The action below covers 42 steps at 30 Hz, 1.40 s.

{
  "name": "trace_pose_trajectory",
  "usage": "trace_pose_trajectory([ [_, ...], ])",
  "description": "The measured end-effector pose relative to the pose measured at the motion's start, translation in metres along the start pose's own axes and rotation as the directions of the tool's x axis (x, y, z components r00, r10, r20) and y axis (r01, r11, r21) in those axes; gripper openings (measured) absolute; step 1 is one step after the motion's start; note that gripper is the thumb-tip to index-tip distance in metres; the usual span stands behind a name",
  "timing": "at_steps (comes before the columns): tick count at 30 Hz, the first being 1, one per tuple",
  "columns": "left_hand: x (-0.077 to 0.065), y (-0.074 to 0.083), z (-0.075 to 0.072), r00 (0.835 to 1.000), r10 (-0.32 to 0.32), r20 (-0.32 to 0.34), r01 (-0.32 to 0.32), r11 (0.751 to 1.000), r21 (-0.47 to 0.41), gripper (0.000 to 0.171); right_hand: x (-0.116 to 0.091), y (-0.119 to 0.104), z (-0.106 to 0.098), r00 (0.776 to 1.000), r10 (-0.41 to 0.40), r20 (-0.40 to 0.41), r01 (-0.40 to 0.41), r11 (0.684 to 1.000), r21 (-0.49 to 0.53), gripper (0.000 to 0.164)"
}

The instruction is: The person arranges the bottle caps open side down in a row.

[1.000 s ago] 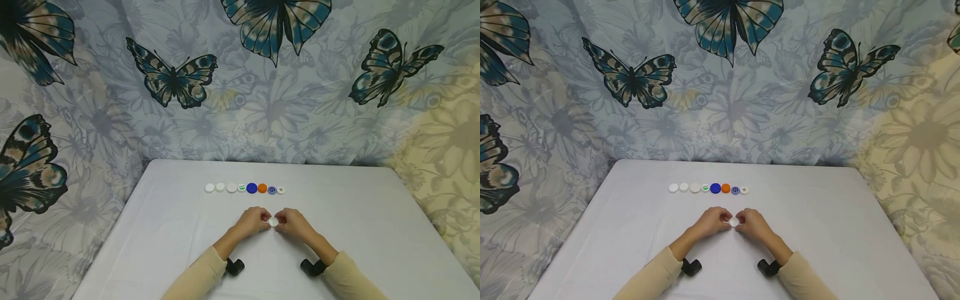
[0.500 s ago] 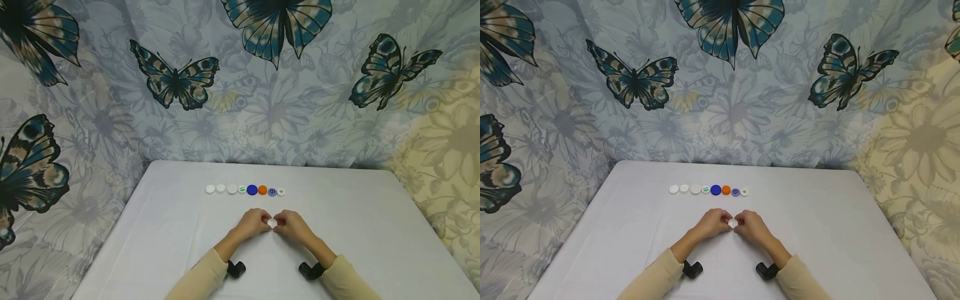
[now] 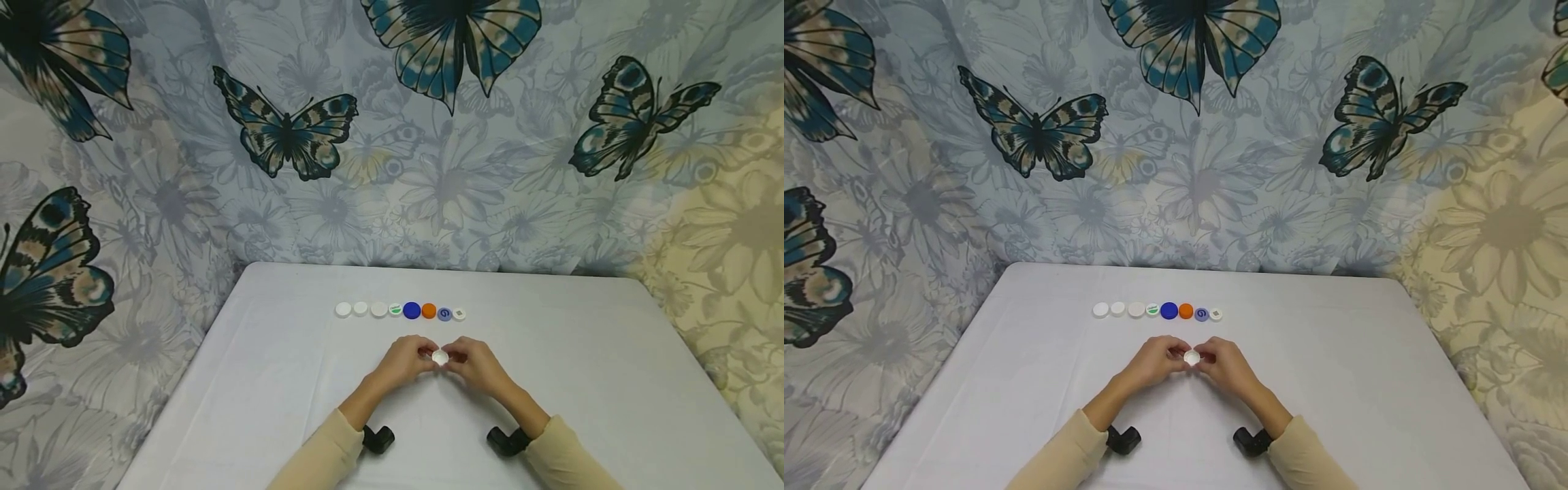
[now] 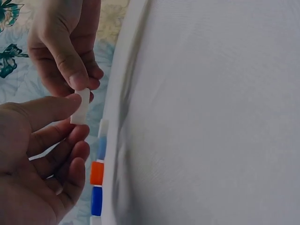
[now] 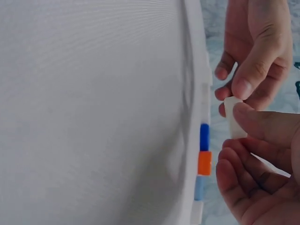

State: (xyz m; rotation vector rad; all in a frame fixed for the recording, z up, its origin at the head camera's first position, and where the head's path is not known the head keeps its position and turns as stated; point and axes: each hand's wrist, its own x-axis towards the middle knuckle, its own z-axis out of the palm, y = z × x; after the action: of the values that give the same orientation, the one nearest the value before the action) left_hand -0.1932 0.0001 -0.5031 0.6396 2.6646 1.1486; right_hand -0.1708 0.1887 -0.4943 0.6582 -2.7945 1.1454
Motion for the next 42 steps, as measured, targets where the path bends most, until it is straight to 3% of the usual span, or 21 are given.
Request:
trace_pose_trajectory([
  [5, -0.004, 0.004, -0.013, 0.998, 0.048, -0.042, -0.049, 0.999, -0.020, 0.027, 0.003, -0.007, -0.003, 0.998, -0.021, -0.053, 0.023, 0.999, 0.043, 0.023],
  [11, -0.011, 0.010, -0.028, 0.984, 0.129, -0.121, -0.135, 0.990, -0.045, 0.028, 0.006, -0.016, -0.006, 0.986, -0.063, -0.152, 0.078, 0.992, 0.097, 0.025],
  [18, -0.019, 0.014, -0.036, 0.953, 0.193, -0.234, -0.218, 0.972, -0.085, 0.028, 0.007, -0.028, -0.011, 0.969, -0.120, -0.215, 0.151, 0.979, 0.137, 0.025],
  [22, -0.024, 0.019, -0.039, 0.933, 0.196, -0.303, -0.238, 0.965, -0.109, 0.028, 0.007, -0.035, -0.014, 0.958, -0.150, -0.245, 0.186, 0.974, 0.131, 0.025],
  [28, -0.028, 0.023, -0.042, 0.923, 0.160, -0.350, -0.219, 0.966, -0.137, 0.027, 0.008, -0.045, -0.014, 0.918, -0.222, -0.328, 0.267, 0.959, 0.097, 0.024],
  [36, -0.029, 0.025, -0.043, 0.916, 0.150, -0.373, -0.225, 0.960, -0.167, 0.027, 0.008, -0.037, -0.006, 0.842, -0.344, -0.417, 0.365, 0.930, -0.030, 0.030],
  [42, -0.030, 0.027, -0.042, 0.910, 0.131, -0.393, -0.225, 0.953, -0.203, 0.027, 0.008, -0.037, -0.004, 0.815, -0.367, -0.449, 0.369, 0.925, -0.086, 0.034],
])
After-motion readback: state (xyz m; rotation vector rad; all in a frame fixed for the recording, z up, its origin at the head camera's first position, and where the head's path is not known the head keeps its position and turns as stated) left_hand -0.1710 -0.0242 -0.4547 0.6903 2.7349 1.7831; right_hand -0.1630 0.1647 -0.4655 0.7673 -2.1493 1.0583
